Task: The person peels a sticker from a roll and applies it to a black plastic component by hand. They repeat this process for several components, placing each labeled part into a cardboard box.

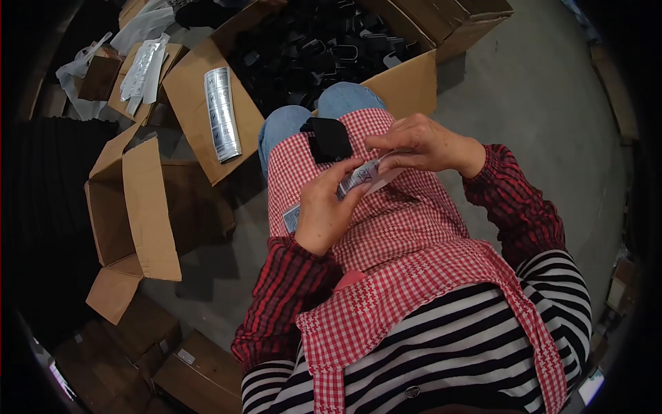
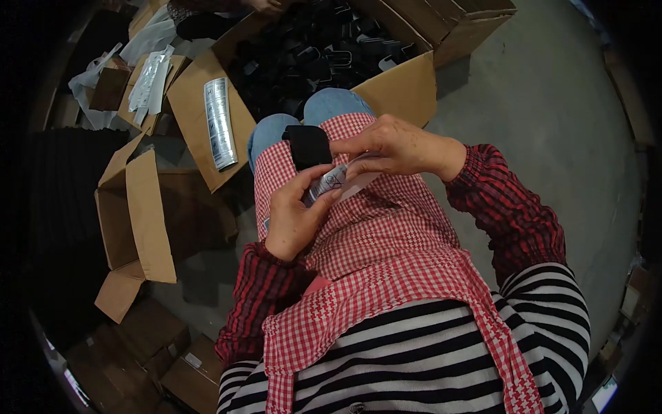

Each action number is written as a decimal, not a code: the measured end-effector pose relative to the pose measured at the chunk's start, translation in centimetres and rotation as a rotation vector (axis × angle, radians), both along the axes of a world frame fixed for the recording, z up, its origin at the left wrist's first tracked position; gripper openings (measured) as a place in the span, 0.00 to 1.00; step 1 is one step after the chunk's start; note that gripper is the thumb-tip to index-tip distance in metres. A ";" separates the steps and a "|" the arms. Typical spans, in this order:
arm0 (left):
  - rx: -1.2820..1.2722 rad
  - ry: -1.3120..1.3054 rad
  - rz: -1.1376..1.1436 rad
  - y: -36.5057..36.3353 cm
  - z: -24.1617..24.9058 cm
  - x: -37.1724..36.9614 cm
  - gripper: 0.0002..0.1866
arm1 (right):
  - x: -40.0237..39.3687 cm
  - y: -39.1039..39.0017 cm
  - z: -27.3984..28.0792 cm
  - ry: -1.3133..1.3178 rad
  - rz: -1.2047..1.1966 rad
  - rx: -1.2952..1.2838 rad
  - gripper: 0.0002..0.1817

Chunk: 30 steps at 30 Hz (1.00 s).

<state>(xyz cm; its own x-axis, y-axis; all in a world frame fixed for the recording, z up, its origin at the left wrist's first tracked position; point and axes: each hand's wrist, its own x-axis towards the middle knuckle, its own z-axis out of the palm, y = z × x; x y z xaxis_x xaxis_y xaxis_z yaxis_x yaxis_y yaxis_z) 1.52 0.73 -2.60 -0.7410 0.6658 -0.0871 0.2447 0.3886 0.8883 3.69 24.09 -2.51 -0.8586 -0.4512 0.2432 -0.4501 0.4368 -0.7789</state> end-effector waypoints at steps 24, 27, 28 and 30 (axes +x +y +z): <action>-0.056 -0.566 -0.075 -1.3 -4.3 -2.0 0.23 | 5.4 -1.2 4.4 0.339 -0.041 0.051 0.12; -0.302 -0.122 -0.109 -0.5 -3.0 -1.2 0.23 | 5.2 -0.3 6.7 0.346 -0.097 -0.022 0.17; -0.327 -0.102 -0.165 -0.7 -2.4 -1.3 0.25 | 4.8 -0.1 6.8 0.387 -0.192 -0.103 0.21; -0.431 -0.171 -0.128 -1.0 1.2 -2.4 0.25 | 4.0 0.4 6.6 0.431 -0.290 -0.187 0.25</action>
<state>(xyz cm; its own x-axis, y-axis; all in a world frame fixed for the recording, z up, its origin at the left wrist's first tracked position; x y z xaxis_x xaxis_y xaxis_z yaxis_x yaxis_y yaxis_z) -0.89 -0.31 -1.41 -0.6061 0.6273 -0.4890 0.1789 0.7066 0.6846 7.68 24.46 4.14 -0.7462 -0.1266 0.6536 -0.6273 0.4624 -0.6267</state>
